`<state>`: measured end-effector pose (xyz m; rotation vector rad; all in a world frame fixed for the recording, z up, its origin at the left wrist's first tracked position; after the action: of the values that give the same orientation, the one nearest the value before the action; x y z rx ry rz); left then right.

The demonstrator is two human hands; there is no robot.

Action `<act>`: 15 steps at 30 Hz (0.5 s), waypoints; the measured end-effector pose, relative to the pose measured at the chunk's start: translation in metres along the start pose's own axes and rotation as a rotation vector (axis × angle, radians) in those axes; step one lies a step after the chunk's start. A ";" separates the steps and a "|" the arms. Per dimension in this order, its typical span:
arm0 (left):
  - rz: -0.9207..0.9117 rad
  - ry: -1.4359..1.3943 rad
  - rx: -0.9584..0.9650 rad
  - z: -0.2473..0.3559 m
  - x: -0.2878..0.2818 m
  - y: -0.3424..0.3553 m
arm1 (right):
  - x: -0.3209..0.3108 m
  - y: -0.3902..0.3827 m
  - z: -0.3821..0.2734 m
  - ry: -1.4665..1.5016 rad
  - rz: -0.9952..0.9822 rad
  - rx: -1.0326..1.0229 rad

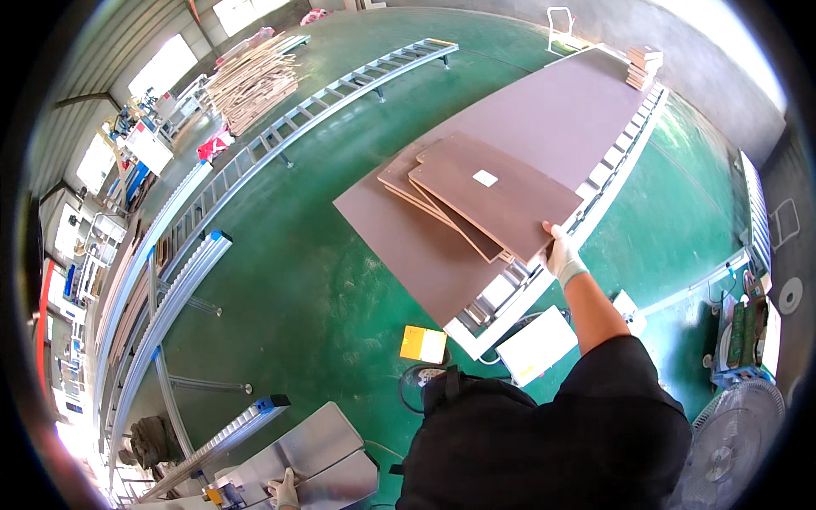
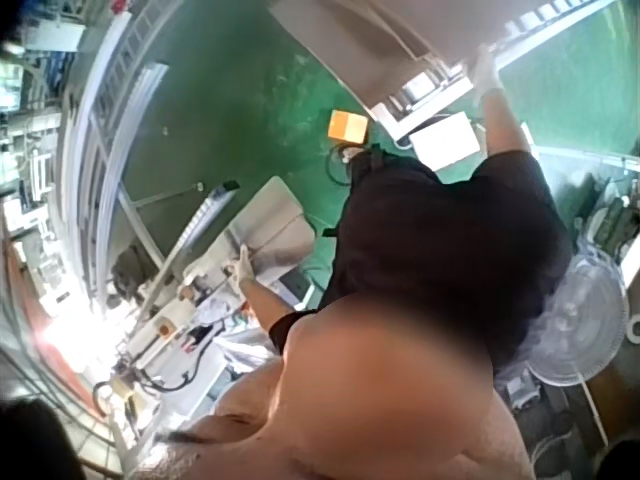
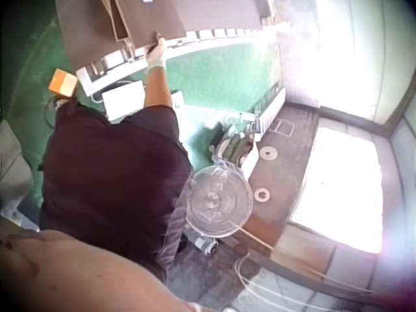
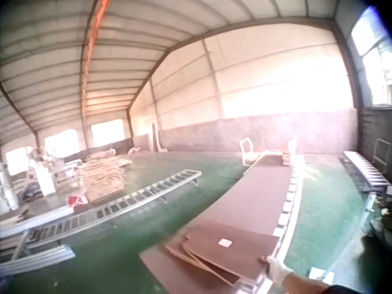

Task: The person feeds wooden boards into an edge-banding machine, threads an edge-banding strip into the machine feeder, continues running boards through the machine, and stacks the finished boards onto a table by hand.

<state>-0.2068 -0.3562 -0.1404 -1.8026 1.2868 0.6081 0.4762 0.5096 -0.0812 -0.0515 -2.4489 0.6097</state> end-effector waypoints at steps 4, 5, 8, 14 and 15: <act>-0.035 -0.448 -0.052 0.012 -0.090 -0.094 | 0.026 0.006 0.011 -0.051 -0.102 0.176; -0.041 -0.511 -0.041 0.016 -0.102 -0.111 | 0.039 0.001 0.009 -0.026 -0.080 0.110; -0.056 -0.446 0.143 0.016 -0.076 -0.073 | 0.082 -0.017 0.006 0.007 -0.082 0.008; 0.268 -1.074 0.504 0.117 -0.208 -0.129 | 0.182 -0.091 0.025 -0.202 -0.432 -0.058; 0.220 -1.261 0.531 0.142 -0.228 -0.147 | 0.199 -0.104 0.039 -0.180 -0.451 0.001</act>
<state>-0.1421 -0.0952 0.0064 -0.5621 0.6231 1.1273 0.3028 0.4357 0.0469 0.5625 -2.5099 0.4265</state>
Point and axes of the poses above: each hand's wrist, its own y-axis towards the middle knuckle, its own x-axis out of the palm, z = x × y, the point moved 9 cm from there along y, towards the middle knuckle, and after that the axes turned 7 degrees about y, right-handed, at the moved point
